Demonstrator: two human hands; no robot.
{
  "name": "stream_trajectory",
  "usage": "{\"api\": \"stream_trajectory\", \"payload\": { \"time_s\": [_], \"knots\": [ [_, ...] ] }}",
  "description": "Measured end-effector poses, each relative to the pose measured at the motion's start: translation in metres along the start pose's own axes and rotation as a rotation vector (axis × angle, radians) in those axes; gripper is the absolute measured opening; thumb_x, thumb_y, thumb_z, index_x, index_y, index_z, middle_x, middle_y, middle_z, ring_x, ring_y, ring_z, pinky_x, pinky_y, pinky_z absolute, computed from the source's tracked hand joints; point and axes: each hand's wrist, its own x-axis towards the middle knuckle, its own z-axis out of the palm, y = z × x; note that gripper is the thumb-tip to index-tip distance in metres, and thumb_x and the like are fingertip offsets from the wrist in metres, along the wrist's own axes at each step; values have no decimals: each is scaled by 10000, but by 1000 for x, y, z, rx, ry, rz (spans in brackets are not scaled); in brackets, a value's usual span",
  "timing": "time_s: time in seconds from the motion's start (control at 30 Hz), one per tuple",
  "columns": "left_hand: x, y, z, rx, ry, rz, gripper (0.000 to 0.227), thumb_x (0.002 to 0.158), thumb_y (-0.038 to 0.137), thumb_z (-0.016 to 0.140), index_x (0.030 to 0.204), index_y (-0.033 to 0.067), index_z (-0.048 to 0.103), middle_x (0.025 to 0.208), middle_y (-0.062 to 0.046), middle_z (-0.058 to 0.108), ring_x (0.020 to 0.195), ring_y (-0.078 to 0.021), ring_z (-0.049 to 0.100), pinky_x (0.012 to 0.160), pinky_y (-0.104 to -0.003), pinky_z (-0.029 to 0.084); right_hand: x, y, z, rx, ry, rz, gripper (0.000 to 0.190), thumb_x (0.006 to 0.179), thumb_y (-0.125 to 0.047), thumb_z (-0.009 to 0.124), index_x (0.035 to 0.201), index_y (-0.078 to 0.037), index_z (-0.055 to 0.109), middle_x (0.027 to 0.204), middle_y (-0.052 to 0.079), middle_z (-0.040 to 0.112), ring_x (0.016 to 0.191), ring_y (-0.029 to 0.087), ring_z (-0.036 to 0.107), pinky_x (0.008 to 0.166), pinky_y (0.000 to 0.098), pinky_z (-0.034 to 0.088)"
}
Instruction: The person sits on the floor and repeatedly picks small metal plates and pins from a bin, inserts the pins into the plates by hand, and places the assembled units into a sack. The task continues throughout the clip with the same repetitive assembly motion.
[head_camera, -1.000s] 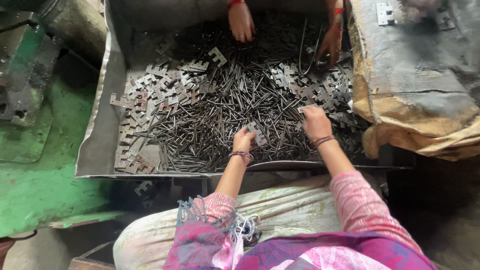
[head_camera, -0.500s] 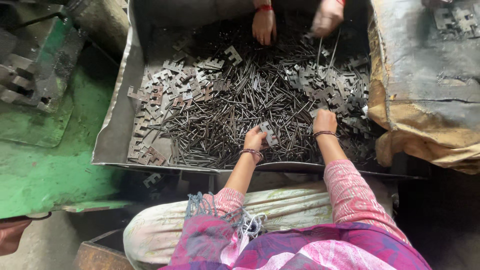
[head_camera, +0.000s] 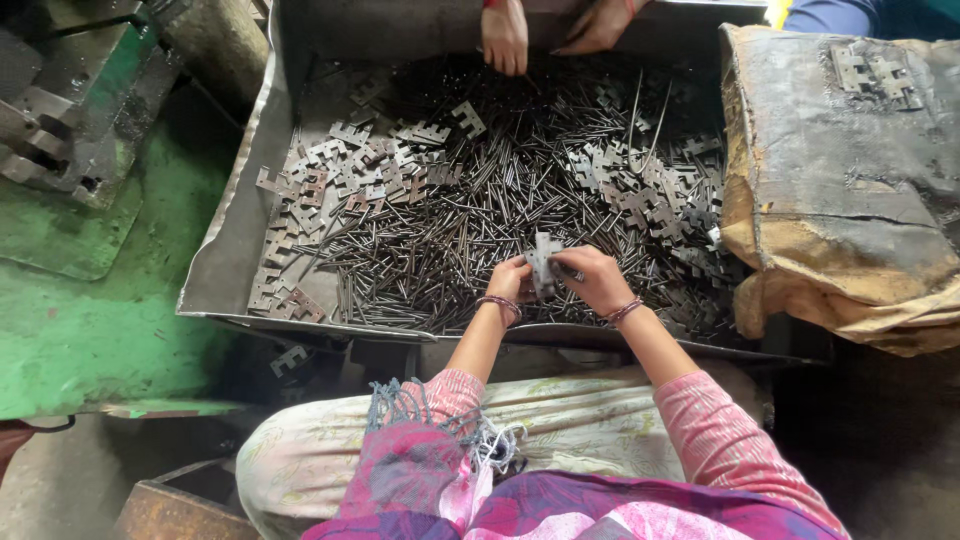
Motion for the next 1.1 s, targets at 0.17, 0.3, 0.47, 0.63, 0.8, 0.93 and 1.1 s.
{"api": "stream_trajectory", "payload": {
  "time_s": [0.17, 0.3, 0.47, 0.63, 0.8, 0.93, 1.1],
  "knots": [
    [4, -5, -3, -2, 29, 15, 277, 1040, 155, 485, 1232, 112, 679, 957, -30, 742, 763, -141, 707, 698, -353, 599, 0, -9, 3, -84, -194, -27, 444, 709, 2, 773, 1144, -44, 696, 1172, 120, 690, 1095, 320, 638, 949, 399, 542],
    [7, -7, -3, -31, 14, 17, 258, 1035, 176, 515, 1214, 97, 682, 947, -17, 749, 768, -131, 710, 681, -346, 606, -7, -2, 9, -50, -200, -62, 446, 727, 17, 761, 1162, -44, 688, 1183, 121, 683, 1104, 324, 636, 956, 408, 539],
    [7, -7, -1, 23, 12, 101, 246, 986, 106, 577, 1206, 80, 684, 914, -22, 725, 736, -118, 686, 647, -347, 622, -13, -4, 11, -16, -102, -36, 476, 748, 24, 744, 1208, -83, 692, 1248, 164, 663, 1157, 343, 625, 977, 397, 535],
    [9, -11, 1, 41, -1, 144, 243, 950, 54, 631, 1190, 53, 671, 916, -21, 734, 741, -96, 700, 643, -312, 619, -22, -18, 25, -51, 90, 250, 473, 882, -73, 722, 1350, -70, 650, 1332, 180, 650, 1199, 356, 624, 1022, 413, 516],
    [22, -26, 12, 106, -19, 236, 233, 925, 27, 645, 1152, 23, 698, 867, -42, 710, 708, -112, 644, 571, -273, 517, -24, -29, 44, -89, 75, 360, 586, 820, -158, 753, 1371, -14, 617, 1306, 220, 640, 1128, 401, 629, 940, 445, 514],
    [27, -33, 30, 319, 111, 343, 262, 875, 98, 678, 1118, 32, 751, 908, -52, 743, 792, -126, 654, 688, -297, 536, -28, -24, 41, -40, 172, 407, 497, 846, -108, 706, 1336, -30, 662, 1223, 215, 691, 1031, 373, 691, 900, 420, 551],
    [17, 0, 92, 941, 228, 410, 465, 921, 472, 639, 1178, 98, 743, 1078, -167, 766, 1000, -342, 730, 875, -428, 562, -34, 9, -3, 274, 121, 826, 443, 948, -122, 717, 1390, -95, 692, 982, 139, 732, 796, 169, 615, 755, 329, 513]
  ]
}}
